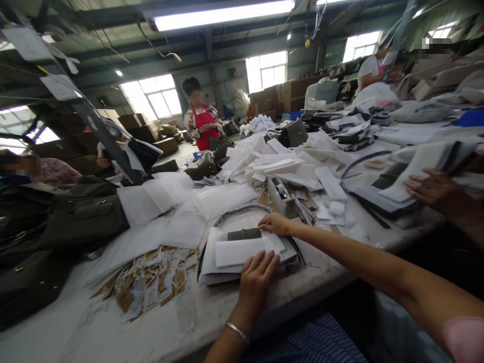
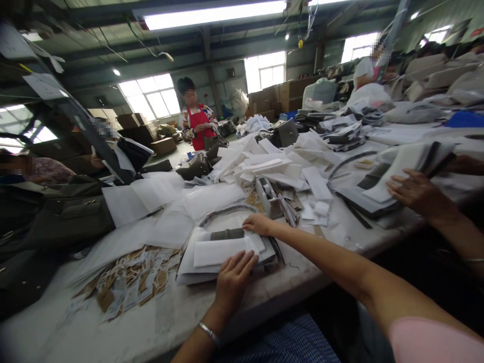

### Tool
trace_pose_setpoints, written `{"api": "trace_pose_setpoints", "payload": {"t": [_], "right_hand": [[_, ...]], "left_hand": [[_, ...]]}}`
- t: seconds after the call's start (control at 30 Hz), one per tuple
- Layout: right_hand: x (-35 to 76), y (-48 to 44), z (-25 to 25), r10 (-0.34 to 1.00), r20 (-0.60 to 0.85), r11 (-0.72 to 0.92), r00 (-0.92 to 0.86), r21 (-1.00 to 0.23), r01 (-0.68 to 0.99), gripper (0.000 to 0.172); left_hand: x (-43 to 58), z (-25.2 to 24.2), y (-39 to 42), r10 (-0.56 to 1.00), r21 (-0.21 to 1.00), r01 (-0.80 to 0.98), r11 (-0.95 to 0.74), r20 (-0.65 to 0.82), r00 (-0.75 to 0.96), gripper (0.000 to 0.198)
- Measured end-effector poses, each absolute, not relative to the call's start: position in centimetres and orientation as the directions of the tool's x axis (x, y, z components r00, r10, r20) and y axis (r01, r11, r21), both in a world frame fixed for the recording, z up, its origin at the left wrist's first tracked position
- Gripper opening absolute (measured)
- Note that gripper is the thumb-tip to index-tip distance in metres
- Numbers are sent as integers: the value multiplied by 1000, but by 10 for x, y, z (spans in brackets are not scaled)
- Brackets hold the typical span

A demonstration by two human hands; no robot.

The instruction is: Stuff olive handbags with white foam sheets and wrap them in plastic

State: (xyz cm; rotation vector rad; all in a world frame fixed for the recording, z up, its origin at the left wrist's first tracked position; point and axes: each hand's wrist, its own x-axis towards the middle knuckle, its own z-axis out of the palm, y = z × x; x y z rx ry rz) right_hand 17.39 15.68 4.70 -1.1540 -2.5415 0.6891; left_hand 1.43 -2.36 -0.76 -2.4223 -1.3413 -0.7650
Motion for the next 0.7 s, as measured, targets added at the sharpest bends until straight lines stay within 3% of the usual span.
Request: {"api": "trace_pose_setpoints", "payload": {"t": [0.1,0.2,0.23,0.3,0.37,0.47,0.53,0.63,0.7], "right_hand": [[189,115,55,781,210,599,-589,-521,608,32],[205,63,46,697,315,705,-644,-464,536,35],[210,49,40,658,334,745,-675,-420,519,43],[217,30,25,594,345,803,-726,-309,510,68],[223,27,14,557,338,830,-758,-204,519,80],[230,42,9,504,385,851,-774,-69,520,69],[235,53,12,494,452,835,-742,-11,550,61],[240,55,18,559,553,780,-617,-99,618,49],[238,43,17,669,572,718,-475,-330,613,38]], "left_hand": [[15,4,-25,734,66,838,-541,523,433,47],[8,21,-29,751,127,805,-580,467,468,44],[3,26,-31,736,112,791,-602,463,494,41],[-13,37,-35,698,15,780,-625,460,550,38],[-32,47,-39,703,-117,806,-581,427,569,47],[-58,59,-43,767,-262,838,-479,339,545,72],[-69,60,-43,785,-314,834,-454,301,541,77],[-76,47,-38,779,-317,838,-443,326,535,69],[-77,31,-35,767,-265,860,-435,392,509,66]]}}
